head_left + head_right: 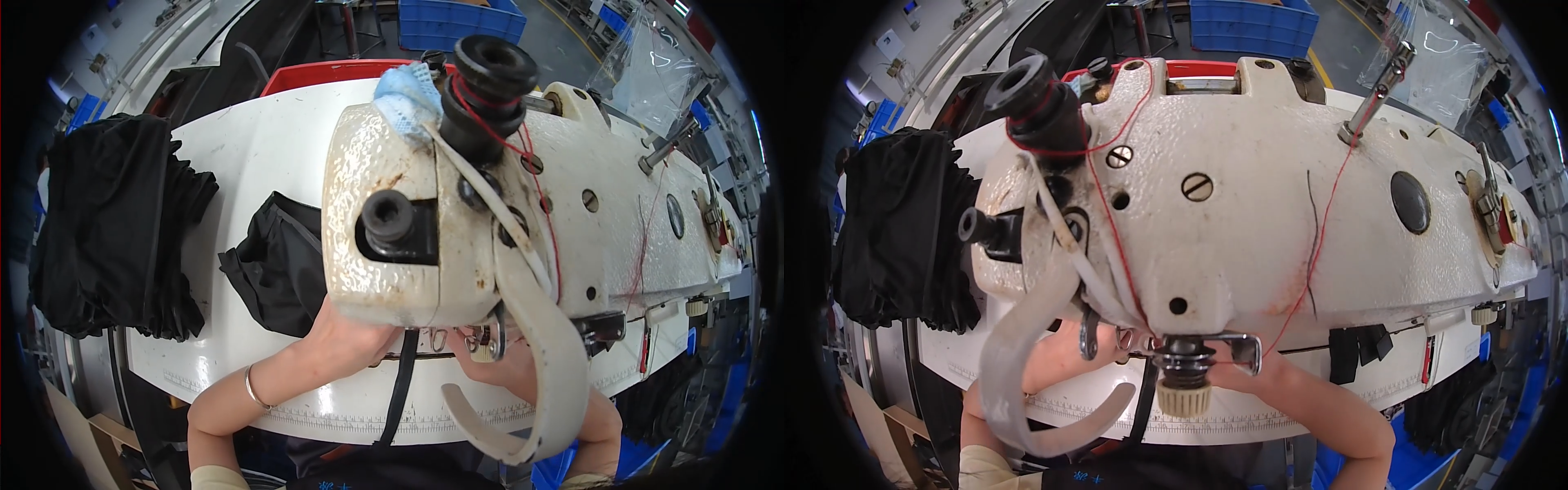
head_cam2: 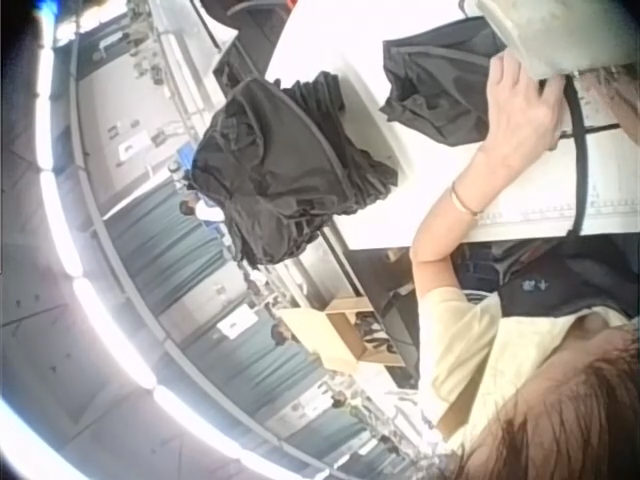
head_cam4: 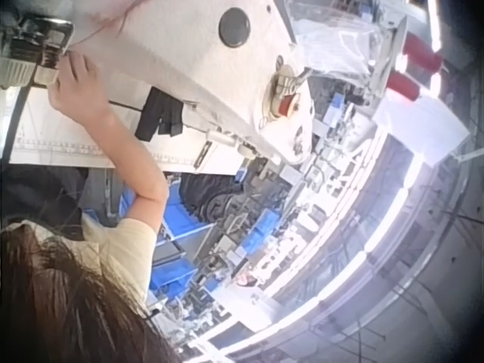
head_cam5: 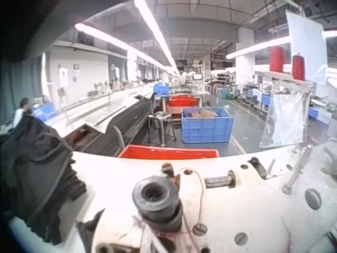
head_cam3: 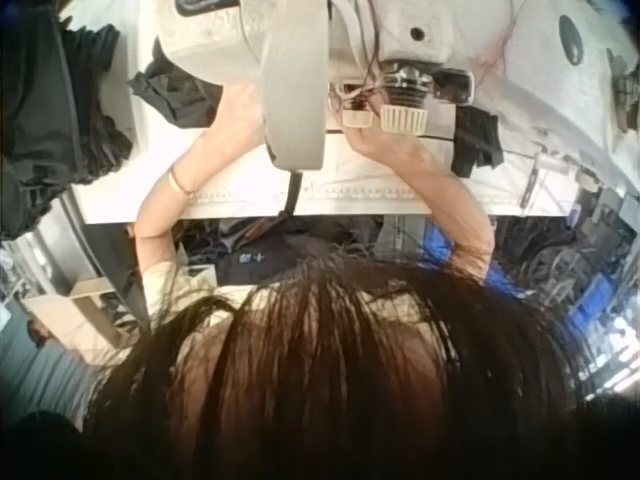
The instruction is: Sewing black fabric components for bags using an industrial sewing machine.
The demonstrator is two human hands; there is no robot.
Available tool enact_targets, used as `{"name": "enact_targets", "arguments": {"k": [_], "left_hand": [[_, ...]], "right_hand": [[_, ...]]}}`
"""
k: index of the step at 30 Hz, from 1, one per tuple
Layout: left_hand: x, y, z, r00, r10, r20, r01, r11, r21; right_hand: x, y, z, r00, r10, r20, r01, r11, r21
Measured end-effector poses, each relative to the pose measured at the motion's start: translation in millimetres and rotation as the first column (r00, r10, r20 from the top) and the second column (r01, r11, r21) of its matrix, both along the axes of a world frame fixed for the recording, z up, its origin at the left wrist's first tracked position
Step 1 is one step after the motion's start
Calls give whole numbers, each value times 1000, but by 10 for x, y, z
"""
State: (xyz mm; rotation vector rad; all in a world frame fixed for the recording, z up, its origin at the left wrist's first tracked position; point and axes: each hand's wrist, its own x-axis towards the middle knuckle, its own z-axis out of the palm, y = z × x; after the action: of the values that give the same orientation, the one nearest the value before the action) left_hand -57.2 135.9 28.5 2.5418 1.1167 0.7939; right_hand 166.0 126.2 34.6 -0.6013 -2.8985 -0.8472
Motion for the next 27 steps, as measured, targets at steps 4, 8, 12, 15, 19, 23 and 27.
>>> {"name": "enact_targets", "arguments": {"k": [4,8,12,15,19,23,27], "left_hand": [[-6,-70,99,995,-19,-96,22,999,26],[-31,-157,87,969,-15,-247,85,958,274],[33,-296,265,921,-117,-373,162,982,92],[-4,-277,214,981,-74,-180,70,997,-28],[-89,-161,97,998,-59,-9,58,995,-85],[-147,-116,152,954,187,232,-90,922,-376],[-230,-206,22,994,-91,-66,97,992,84]], "right_hand": [[-16,-102,69,883,-451,-132,231,662,-713],[-65,-95,42,954,-113,-277,-20,899,-438],[-203,-192,18,976,189,-106,-201,972,-118],[-259,-181,-43,975,198,-98,-208,972,-111],[-189,-222,-179,887,-104,-450,-105,903,-416],[-85,-302,-217,943,18,-331,-138,929,-344],[-130,-245,-231,979,64,-193,-108,967,-229]]}}
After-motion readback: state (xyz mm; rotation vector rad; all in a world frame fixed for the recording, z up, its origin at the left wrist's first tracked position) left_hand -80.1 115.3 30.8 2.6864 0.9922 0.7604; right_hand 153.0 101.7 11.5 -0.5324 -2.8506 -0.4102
